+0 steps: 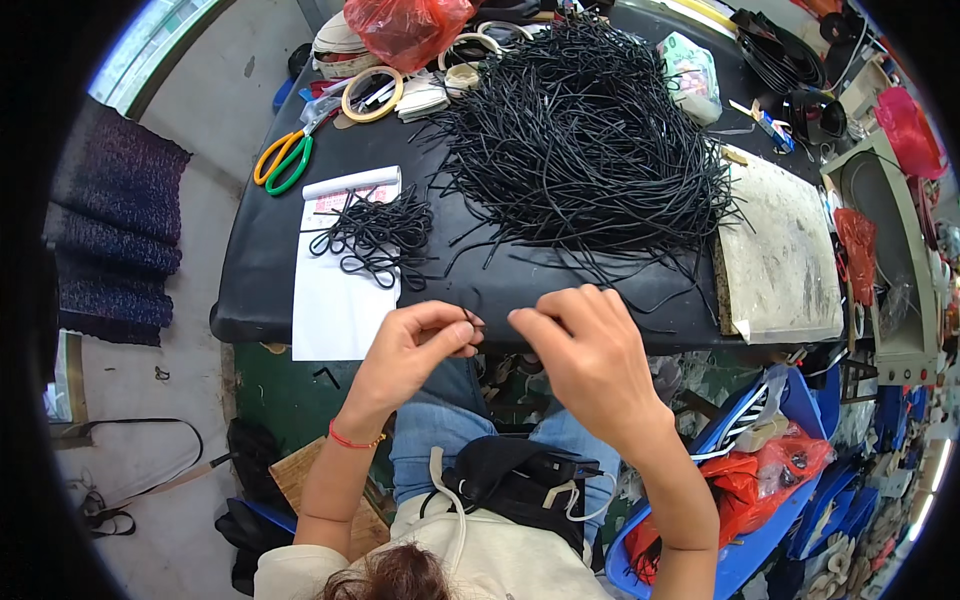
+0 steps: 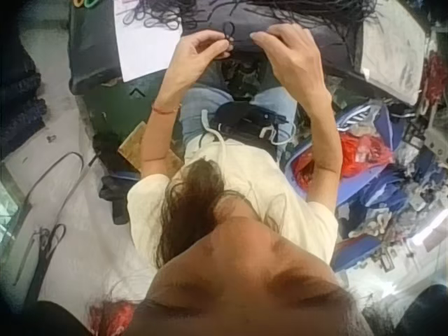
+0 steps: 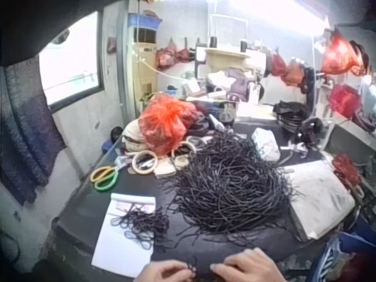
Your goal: The person sits at a workbench and repeatedly ties black cable ties by hand. They pick up individual ties from a large pile, loop them, and pull the ends to tighten the knot. The finished ties are placed on a white sheet of paper to the left of the workspace.
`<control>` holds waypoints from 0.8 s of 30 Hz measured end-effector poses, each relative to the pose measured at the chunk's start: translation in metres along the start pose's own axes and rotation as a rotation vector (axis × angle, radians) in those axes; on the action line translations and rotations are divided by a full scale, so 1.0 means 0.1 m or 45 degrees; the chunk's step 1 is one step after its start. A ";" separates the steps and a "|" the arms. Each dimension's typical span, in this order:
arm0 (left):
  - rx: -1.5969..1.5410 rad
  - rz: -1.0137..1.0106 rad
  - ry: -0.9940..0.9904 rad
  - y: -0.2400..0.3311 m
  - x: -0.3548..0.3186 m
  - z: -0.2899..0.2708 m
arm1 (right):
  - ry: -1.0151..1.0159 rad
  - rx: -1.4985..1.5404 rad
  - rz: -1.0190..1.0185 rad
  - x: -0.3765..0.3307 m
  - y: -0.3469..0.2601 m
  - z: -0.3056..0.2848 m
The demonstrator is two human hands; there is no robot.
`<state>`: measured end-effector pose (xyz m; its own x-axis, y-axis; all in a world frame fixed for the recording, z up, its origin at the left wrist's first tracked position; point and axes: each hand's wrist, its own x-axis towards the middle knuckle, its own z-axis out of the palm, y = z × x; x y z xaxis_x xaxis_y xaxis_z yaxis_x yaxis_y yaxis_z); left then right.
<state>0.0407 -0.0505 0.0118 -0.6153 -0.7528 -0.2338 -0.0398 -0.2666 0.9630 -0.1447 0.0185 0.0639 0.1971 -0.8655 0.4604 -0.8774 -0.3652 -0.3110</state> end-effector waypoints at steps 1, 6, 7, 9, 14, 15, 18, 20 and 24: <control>0.178 0.017 -0.061 -0.01 -0.02 0.03 | -0.047 -0.008 -0.073 0.06 -0.06 -0.06; 0.057 0.025 -0.254 0.12 -0.13 0.08 | -0.082 0.402 0.138 0.08 0.22 0.08; -0.130 -0.026 -0.234 0.10 -0.10 0.04 | -0.104 0.473 0.253 0.00 0.22 0.13; -0.344 -0.055 -0.239 0.09 -0.07 0.05 | -0.126 0.624 0.406 -0.11 0.08 0.17; -0.385 -0.044 -0.114 0.05 -0.05 0.07 | -0.090 0.688 0.444 -0.21 -0.12 0.24; -0.303 -0.011 -0.075 0.00 -0.05 0.06 | -0.136 0.683 0.548 -0.20 -0.18 0.19; -0.181 0.067 0.008 0.00 -0.05 0.11 | -0.188 1.290 0.844 -0.27 -0.24 0.17; -0.211 0.099 0.018 -0.02 -0.05 0.14 | -0.178 1.511 0.838 -0.28 -0.23 0.19; -0.369 0.087 0.036 -0.02 -0.09 0.18 | -0.083 1.460 0.919 -0.26 -0.27 0.21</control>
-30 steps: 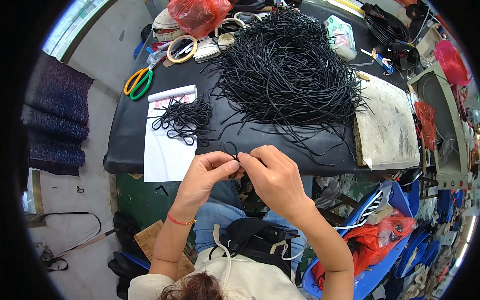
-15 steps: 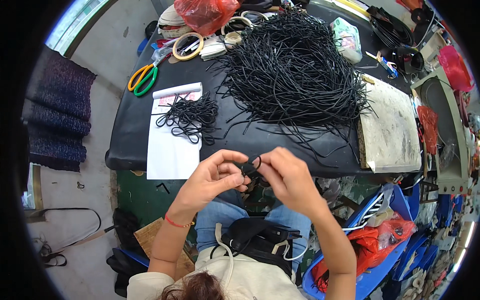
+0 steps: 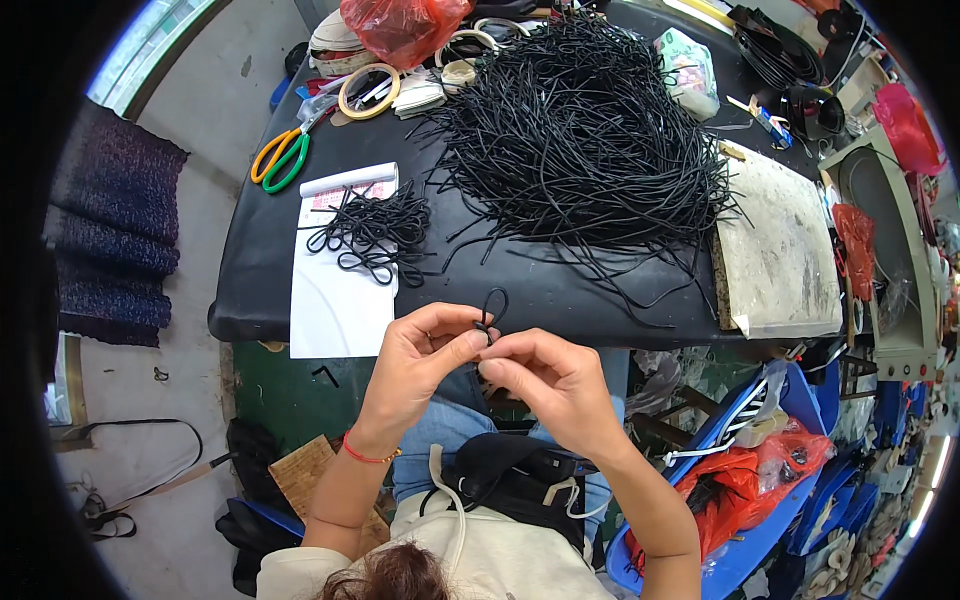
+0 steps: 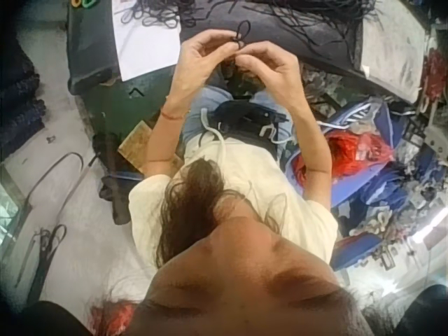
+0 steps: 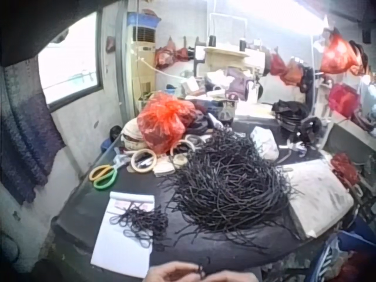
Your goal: The person sits at a workbench and repeatedly ties black cable ties by hand. They pick up individual ties from a large pile, loop them, and pull the ends to tighten the knot. The finished ties are placed on a white sheet of paper to the left of the workspace.
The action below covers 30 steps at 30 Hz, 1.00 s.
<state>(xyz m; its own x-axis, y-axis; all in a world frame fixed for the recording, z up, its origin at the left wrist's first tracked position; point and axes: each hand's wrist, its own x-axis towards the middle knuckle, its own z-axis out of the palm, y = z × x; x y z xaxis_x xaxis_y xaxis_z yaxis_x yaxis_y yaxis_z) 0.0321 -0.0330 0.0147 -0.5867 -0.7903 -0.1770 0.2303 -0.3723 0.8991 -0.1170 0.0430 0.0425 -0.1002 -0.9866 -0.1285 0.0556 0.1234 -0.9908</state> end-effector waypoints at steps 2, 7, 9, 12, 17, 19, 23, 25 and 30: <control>-0.014 0.019 0.011 0.00 0.00 0.02 | 0.111 -0.071 -0.010 0.01 0.01 0.00; 0.037 0.105 0.182 -0.07 -0.06 0.15 | 0.365 -0.301 -0.078 0.05 0.07 0.09; 0.062 0.259 0.260 -0.14 -0.06 0.21 | 0.406 -0.397 -0.151 0.08 0.03 0.17; 0.113 0.251 0.193 -0.10 -0.07 0.17 | 0.428 -0.385 -0.128 0.12 0.05 0.12; 0.356 0.105 0.001 0.05 -0.06 0.05 | 0.091 -0.341 0.014 0.19 0.02 -0.06; 0.385 0.089 -0.045 0.08 -0.06 0.05 | 0.089 -0.222 -0.024 0.20 0.07 -0.07; 0.461 0.083 -0.150 0.17 -0.08 0.09 | 0.175 0.139 0.168 0.22 0.00 -0.04; 0.370 0.010 -0.170 0.16 -0.10 0.07 | 0.220 0.209 0.188 0.23 -0.01 -0.01; 0.191 -0.110 -0.130 0.06 -0.08 0.07 | 0.255 0.102 0.100 0.20 0.06 0.02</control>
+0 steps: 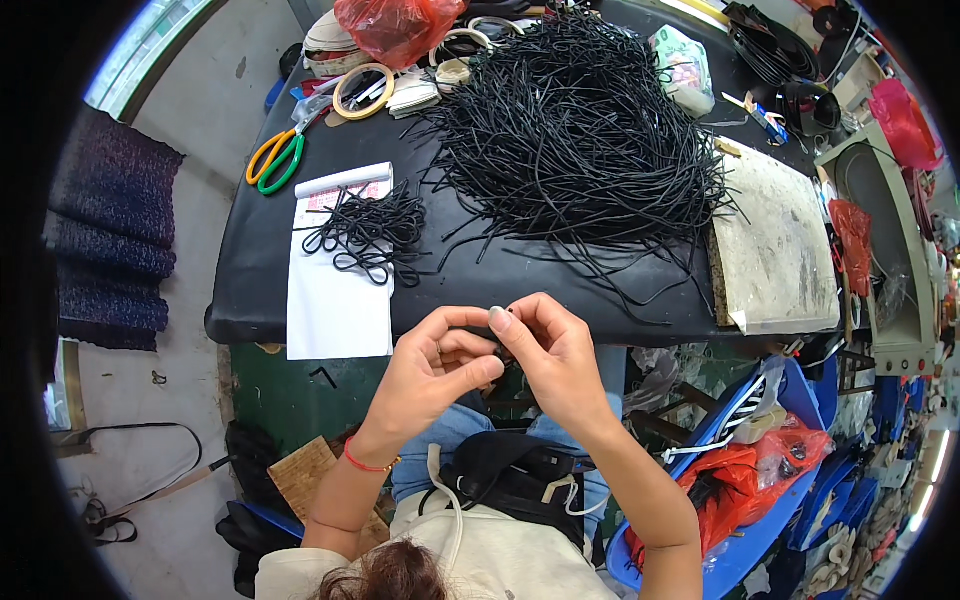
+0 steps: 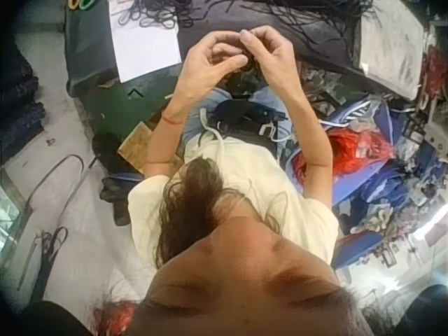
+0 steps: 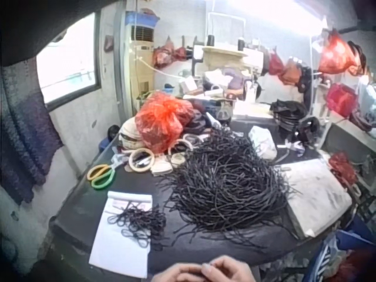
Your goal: The person sits at a workbench and repeatedly ties black cable ties by hand. They pick up individual ties from a large pile, loop them, and pull the ends to tighten the knot. The finished ties are placed on a white sheet of paper to the left of the workspace.
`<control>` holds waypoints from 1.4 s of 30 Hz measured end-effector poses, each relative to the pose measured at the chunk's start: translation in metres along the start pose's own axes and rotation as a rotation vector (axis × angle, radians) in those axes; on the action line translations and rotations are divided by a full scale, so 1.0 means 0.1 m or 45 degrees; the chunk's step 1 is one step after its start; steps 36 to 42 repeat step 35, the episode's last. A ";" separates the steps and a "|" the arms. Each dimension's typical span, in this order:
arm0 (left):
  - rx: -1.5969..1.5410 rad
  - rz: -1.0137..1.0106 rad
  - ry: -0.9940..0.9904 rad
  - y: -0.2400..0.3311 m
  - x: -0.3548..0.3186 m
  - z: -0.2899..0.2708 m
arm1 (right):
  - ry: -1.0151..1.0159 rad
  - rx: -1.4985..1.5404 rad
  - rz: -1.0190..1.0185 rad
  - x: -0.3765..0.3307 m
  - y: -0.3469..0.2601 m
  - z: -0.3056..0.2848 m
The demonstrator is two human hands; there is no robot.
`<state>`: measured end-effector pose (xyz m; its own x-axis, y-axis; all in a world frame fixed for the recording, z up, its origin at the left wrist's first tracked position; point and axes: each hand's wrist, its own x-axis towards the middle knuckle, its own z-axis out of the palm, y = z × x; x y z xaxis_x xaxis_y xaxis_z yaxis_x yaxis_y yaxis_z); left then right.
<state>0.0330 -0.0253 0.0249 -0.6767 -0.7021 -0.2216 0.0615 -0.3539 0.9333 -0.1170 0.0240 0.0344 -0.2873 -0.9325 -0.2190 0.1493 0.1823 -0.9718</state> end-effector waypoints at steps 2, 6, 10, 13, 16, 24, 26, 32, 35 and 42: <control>0.282 0.112 0.030 0.01 -0.01 0.05 | 0.033 -0.020 -0.044 0.00 0.04 -0.01; 0.169 0.144 0.112 0.02 0.01 0.08 | 0.113 0.000 -0.056 0.00 0.04 0.02; -0.087 -0.143 0.055 -0.02 0.02 0.04 | 0.111 0.005 -0.104 -0.01 0.03 0.04; -0.177 -0.261 -0.036 -0.04 0.04 0.01 | 0.113 0.011 -0.101 0.01 0.05 0.03; -0.266 -0.111 0.015 -0.08 0.03 0.05 | 0.147 0.066 -0.069 0.03 0.05 0.04; -0.111 0.077 0.140 -0.19 -0.11 0.21 | 0.252 -0.136 -0.146 0.11 0.08 -0.01; -0.224 -0.035 0.102 -0.14 -0.08 0.16 | 0.201 -0.074 -0.030 0.10 0.02 -0.05; -0.221 -0.055 0.055 -0.16 -0.02 0.01 | 0.000 -0.084 0.211 -0.01 -0.02 -0.20; -0.156 -0.072 -0.034 -0.18 0.01 0.03 | -0.105 -0.170 0.049 -0.04 0.04 -0.19; -0.156 -0.072 -0.034 -0.18 0.01 0.03 | -0.105 -0.170 0.049 -0.04 0.04 -0.19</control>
